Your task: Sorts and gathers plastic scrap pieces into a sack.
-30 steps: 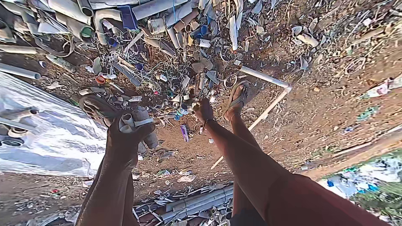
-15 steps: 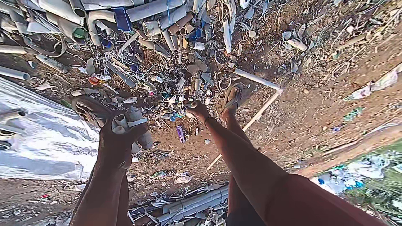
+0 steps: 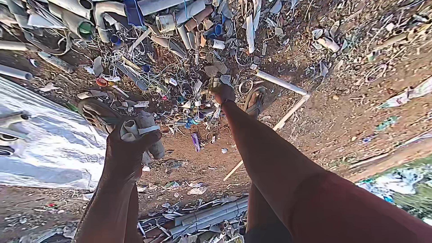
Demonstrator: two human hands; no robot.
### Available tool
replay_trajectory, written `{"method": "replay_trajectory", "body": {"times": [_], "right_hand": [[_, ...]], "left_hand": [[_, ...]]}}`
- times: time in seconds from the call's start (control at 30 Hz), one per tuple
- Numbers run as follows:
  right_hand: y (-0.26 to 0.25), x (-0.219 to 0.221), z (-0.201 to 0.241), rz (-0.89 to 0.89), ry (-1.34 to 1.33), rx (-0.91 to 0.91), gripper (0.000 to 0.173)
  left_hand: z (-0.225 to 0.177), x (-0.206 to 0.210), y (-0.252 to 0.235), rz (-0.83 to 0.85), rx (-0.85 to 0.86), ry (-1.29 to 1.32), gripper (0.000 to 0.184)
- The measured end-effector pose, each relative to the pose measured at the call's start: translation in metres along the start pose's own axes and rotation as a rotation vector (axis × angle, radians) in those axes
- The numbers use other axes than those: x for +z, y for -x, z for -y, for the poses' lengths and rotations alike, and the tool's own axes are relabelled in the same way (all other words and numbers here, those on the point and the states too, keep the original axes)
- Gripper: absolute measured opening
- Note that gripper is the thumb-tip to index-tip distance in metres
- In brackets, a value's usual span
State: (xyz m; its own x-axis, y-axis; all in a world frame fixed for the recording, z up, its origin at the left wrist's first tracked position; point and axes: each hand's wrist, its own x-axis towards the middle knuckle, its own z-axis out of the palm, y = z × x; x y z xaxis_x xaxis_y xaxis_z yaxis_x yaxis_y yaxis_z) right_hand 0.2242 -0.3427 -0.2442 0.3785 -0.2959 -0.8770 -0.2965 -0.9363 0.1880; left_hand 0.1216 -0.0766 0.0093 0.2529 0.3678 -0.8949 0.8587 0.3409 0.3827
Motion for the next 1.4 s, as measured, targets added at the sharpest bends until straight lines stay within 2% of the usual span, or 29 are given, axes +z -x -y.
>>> {"method": "replay_trajectory", "body": {"times": [0.1,0.17,0.2,0.23,0.3,0.33,0.37,0.43,0.5,0.6,0.67,0.73,0.77,0.87,0.9,0.97,1.03,1.07,1.13,1.2,1.23,1.3,1.33,1.37,1.4], "right_hand": [[0.002,-0.003,-0.003,0.040,0.099,-0.005,0.053],[0.007,-0.004,-0.022,0.084,0.094,-0.023,0.053],[0.009,-0.001,-0.038,0.122,0.010,-0.045,0.050],[0.010,0.005,-0.055,0.169,-0.096,-0.084,0.046],[0.021,0.012,-0.079,0.309,-0.380,-0.128,0.037],[0.035,0.011,-0.082,0.398,-0.510,-0.149,0.033],[0.050,0.008,-0.081,0.488,-0.609,-0.178,0.031],[0.083,0.004,-0.069,0.655,-0.719,-0.260,0.038],[0.116,0.001,-0.043,0.731,-0.685,-0.339,0.038],[0.161,-0.008,0.015,0.800,-0.631,-0.401,0.035],[0.179,-0.008,0.058,0.846,-0.668,-0.402,0.034],[0.201,0.004,0.112,0.851,-0.636,-0.456,0.029],[0.210,0.015,0.140,0.843,-0.620,-0.478,0.029],[0.240,0.051,0.215,0.812,-0.581,-0.537,0.033],[0.256,0.064,0.239,0.800,-0.560,-0.593,0.032],[0.287,0.104,0.292,0.796,-0.492,-0.717,0.035],[0.328,0.144,0.352,0.810,-0.431,-0.741,0.037],[0.350,0.161,0.377,0.854,-0.420,-0.724,0.042],[0.394,0.187,0.415,1.021,-0.431,-0.645,0.066],[0.436,0.192,0.435,1.110,-0.421,-0.579,0.088],[0.448,0.189,0.437,1.108,-0.410,-0.587,0.090],[0.447,0.176,0.428,1.027,-0.358,-0.679,0.083],[0.438,0.167,0.416,0.976,-0.351,-0.726,0.075],[0.424,0.153,0.401,0.964,-0.342,-0.754,0.067],[0.406,0.139,0.384,0.940,-0.339,-0.761,0.061]], "left_hand": [[-0.002,-0.001,-0.001,-0.008,-0.015,-0.012,0.048],[0.024,-0.011,-0.011,0.054,0.118,0.046,0.048],[0.046,-0.019,-0.021,0.093,0.215,0.106,0.051],[0.052,-0.025,-0.026,0.125,0.167,0.078,0.053],[0.063,-0.030,-0.031,0.142,0.185,0.139,0.056],[0.049,-0.024,-0.024,0.093,0.135,0.128,0.054],[0.021,-0.012,-0.012,0.022,0.016,0.070,0.050],[-0.003,0.000,-0.003,-0.063,-0.134,-0.032,0.045],[0.012,-0.003,-0.011,-0.053,-0.120,-0.060,0.048],[0.051,-0.012,-0.038,0.031,-0.094,0.007,0.063],[0.056,-0.016,-0.056,0.064,-0.115,0.059,0.063],[0.061,-0.039,-0.072,0.031,-0.068,0.143,0.064],[0.061,-0.059,-0.078,-0.019,-0.054,0.191,0.065],[0.024,-0.139,-0.072,-0.153,-0.177,0.175,0.058],[0.020,-0.166,-0.071,-0.172,-0.150,0.255,0.057],[0.038,-0.227,-0.086,-0.232,-0.069,0.390,0.065],[0.054,-0.293,-0.100,-0.356,-0.009,0.479,0.071],[0.062,-0.326,-0.106,-0.439,0.010,0.516,0.075],[0.074,-0.389,-0.104,-0.586,-0.041,0.502,0.082],[0.076,-0.431,-0.082,-0.682,-0.185,0.377,0.090],[0.077,-0.443,-0.071,-0.705,-0.244,0.300,0.096],[0.076,-0.447,-0.059,-0.665,-0.300,0.185,0.100],[0.067,-0.434,-0.056,-0.639,-0.340,0.150,0.090],[0.050,-0.409,-0.053,-0.690,-0.366,0.171,0.075],[0.038,-0.390,-0.046,-0.704,-0.356,0.223,0.068]]}}
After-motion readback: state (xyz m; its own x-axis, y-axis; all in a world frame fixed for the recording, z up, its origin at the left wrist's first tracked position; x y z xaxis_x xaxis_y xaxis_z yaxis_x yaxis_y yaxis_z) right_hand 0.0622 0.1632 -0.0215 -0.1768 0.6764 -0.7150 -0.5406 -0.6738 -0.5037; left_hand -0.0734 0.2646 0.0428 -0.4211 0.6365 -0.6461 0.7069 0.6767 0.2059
